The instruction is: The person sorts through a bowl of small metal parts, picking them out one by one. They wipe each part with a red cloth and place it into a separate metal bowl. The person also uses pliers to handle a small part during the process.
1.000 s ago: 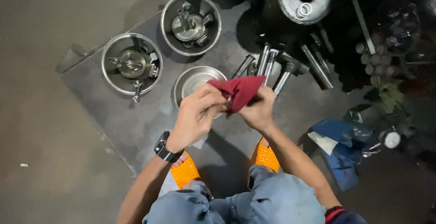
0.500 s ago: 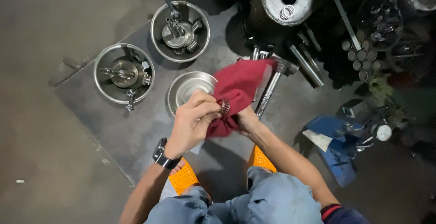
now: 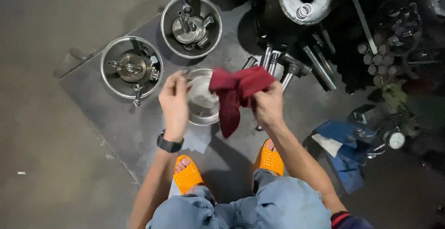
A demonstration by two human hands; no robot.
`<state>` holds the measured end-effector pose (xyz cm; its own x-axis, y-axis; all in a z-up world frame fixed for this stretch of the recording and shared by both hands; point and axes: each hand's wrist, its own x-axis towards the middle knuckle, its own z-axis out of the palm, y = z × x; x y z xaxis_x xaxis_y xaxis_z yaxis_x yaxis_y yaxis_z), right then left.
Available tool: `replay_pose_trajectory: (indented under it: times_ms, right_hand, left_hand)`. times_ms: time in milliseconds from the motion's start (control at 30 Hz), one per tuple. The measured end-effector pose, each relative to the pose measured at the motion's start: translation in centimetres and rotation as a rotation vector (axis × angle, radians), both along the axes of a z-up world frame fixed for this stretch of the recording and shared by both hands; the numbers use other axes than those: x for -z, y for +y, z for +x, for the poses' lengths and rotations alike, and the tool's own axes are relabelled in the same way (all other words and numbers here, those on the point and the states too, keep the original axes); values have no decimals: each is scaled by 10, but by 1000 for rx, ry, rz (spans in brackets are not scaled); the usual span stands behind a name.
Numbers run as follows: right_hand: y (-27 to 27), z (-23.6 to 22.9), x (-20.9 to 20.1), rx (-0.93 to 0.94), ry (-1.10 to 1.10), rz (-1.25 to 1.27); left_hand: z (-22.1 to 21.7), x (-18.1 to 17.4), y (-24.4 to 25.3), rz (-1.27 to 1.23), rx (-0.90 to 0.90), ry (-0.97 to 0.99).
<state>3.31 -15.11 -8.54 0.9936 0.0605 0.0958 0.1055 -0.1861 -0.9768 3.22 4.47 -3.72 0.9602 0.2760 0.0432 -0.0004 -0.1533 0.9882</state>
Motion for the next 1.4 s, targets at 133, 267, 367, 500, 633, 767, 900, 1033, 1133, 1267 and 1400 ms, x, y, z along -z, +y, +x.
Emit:
replay_pose_trajectory:
  times_ms: [133,267,367,500,633,767,900,1033,1133,1267,1400]
  right_hand:
    - [2,1,-7,-15,-100,-111]
    - [12,1,-17,-35,-191,-211]
    - [23,11,-52,-214,219,-54]
    - [32,60,-22,-32,105,-171]
    - [10,178,0,80,-358,-319]
    - [0,235,4,49,-536,-499]
    - [-5,239,24,-55,-564,-700]
    - [5,214,42,-231,-605,-879]
    - [11,187,46,-338,-676,-1005]
    - [43,53,91,-594,-202,-687]
    - [72,-24,139,-711,-53,-860]
  left_hand:
    - [-29,60,-8,-762,-223,744]
    - [-17,56,-26,-1062,-327,613]
    - [-7,28,-32,-1054,-145,564]
    - [3,66,-8,-462,-91,402]
    - [6,25,36,-298,-326,275]
    - [-20,46,46,-392,-436,417]
    - [-54,100,54,-418,-482,424]
    - [-67,113,58,-467,-510,422]
    - [-82,121,59,-483,-442,411]
    - [-95,125,56,-470,-317,441]
    - [-102,131,46,-555,-348,383]
